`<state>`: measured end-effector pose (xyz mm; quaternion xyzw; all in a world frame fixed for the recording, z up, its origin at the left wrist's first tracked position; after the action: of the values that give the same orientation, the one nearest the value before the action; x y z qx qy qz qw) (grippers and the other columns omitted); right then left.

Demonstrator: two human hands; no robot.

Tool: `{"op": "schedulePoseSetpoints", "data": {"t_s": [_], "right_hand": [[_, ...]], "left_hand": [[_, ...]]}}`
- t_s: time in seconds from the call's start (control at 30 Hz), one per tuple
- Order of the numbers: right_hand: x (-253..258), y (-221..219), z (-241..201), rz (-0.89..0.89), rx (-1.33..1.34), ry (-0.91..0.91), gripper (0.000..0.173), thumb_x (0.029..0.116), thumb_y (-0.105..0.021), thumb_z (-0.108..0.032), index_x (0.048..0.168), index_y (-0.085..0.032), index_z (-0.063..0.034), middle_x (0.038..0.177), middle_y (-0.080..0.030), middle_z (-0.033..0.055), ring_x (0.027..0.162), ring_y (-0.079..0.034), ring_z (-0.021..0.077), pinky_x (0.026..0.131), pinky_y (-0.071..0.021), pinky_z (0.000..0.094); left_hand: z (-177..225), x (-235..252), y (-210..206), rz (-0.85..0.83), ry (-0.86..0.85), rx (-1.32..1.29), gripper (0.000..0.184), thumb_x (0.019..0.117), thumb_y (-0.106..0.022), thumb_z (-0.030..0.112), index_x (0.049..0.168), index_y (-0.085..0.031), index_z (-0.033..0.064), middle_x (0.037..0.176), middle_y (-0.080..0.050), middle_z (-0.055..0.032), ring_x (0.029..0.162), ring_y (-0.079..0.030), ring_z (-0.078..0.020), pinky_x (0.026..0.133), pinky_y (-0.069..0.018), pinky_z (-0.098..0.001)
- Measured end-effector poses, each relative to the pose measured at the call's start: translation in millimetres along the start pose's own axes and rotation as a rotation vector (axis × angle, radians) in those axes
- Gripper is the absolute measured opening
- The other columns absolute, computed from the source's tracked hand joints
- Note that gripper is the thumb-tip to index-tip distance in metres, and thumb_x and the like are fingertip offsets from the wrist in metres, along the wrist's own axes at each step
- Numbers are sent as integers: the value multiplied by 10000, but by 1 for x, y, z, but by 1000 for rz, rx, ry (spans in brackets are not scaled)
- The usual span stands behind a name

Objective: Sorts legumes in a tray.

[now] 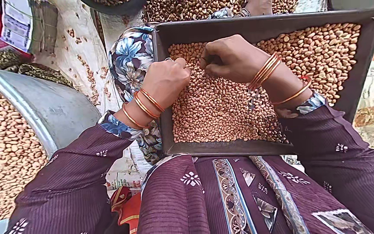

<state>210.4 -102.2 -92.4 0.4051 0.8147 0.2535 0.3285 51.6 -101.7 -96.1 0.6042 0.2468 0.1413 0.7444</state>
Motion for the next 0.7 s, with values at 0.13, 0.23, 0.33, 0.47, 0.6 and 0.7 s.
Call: {"op": "schedulePoseSetpoints", "data": {"t_s": [0.13,0.23,0.33,0.47,0.6,0.7], "right_hand": [[2,-19,-20,42,-1,246,172,960,-587,-72,978,-758,-64,932,-665,93,854,-639,196,786,-523,368],[8,-35,-30,13,-93,232,125,979,-635,-97,975,-748,-45,978,-659,139,913,-664,275,816,-545,425],[11,-44,-34,-41,-218,125,126,990,-610,-68,993,-720,-7,1033,-641,187,947,-664,346,824,-540,474],[16,-42,-31,-70,-238,62,139,992,-631,-108,1015,-710,4,1042,-663,183,965,-678,344,845,-540,481],[16,-36,-34,-129,-188,-32,149,1038,-530,-126,1048,-636,-22,1018,-659,145,949,-677,309,811,-531,478],[11,-38,-40,-131,-24,86,130,989,-567,-86,1002,-695,-66,927,-680,70,855,-661,213,768,-530,419]], "left_hand": [[-12,0,9,80,-8,-186,191,1018,-551,93,989,-689,-36,902,-651,-237,800,-687,-438,632,-531,-560],[-31,-10,28,217,14,-472,217,1003,-606,181,1027,-758,29,801,-647,-112,711,-586,-204,693,-473,-362],[-47,-27,34,190,64,-998,114,982,-657,222,996,-730,135,778,-639,114,631,-522,82,590,-425,-96],[-43,-47,23,36,-4,-1821,219,997,-461,264,868,-631,215,676,-489,117,505,-377,18,437,-264,-139],[-32,-59,18,53,89,-1422,232,949,-465,128,861,-677,159,725,-569,101,547,-437,38,472,-327,-126],[-11,-65,17,41,61,-748,216,975,-551,191,936,-747,109,802,-554,44,682,-496,-2,602,-403,-162]]}}
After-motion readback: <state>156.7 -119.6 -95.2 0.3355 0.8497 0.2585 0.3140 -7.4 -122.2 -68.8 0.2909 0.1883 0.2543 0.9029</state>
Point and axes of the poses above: each hand's wrist, its own x-axis towards the middle knuckle, its own y-axis out of the back of the hand, z = x × y, the point moved 5 cm from there along x, towards the middle knuckle
